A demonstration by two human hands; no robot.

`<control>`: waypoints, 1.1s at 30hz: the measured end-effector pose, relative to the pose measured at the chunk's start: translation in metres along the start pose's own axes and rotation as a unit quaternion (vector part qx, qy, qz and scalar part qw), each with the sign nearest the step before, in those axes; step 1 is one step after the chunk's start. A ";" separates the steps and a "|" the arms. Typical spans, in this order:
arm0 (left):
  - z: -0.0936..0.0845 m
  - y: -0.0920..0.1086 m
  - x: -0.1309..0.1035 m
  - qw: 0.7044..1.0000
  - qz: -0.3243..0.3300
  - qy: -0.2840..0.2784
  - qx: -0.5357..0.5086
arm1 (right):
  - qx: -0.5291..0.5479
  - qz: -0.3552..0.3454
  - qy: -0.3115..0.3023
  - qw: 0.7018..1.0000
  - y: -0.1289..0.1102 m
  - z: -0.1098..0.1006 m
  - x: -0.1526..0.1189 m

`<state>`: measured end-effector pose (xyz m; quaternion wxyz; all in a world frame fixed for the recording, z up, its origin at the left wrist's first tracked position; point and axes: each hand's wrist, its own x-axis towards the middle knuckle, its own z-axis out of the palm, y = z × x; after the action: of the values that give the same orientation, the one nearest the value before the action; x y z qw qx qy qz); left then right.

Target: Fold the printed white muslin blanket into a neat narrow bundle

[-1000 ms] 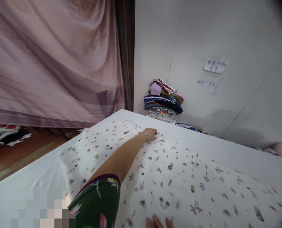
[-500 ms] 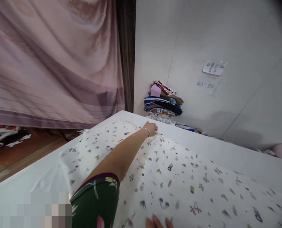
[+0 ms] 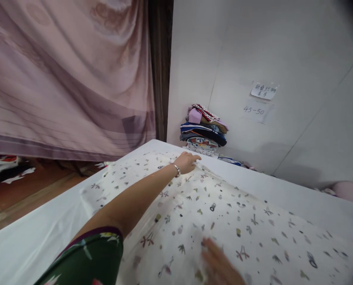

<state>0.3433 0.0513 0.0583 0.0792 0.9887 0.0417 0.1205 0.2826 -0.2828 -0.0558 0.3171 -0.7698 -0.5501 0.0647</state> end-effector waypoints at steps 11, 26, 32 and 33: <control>0.004 0.018 -0.049 0.997 0.076 -0.030 -0.002 | -0.079 0.059 0.006 0.995 0.045 -0.057 0.205; -0.016 -0.064 -0.063 0.980 -0.019 -0.057 0.190 | -0.028 0.009 -0.107 0.994 0.022 -0.070 0.142; -0.056 -0.073 -0.088 0.973 -0.058 0.013 0.222 | 0.014 0.053 -0.061 0.997 0.032 -0.081 0.126; -0.064 -0.073 -0.096 0.973 -0.060 0.034 0.220 | 0.025 0.066 -0.048 0.996 0.034 -0.083 0.122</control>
<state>0.2303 0.1225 0.0857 -0.1348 0.9728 0.1293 0.1373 0.3943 -0.2152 0.0213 0.3048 -0.7922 -0.5108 0.1361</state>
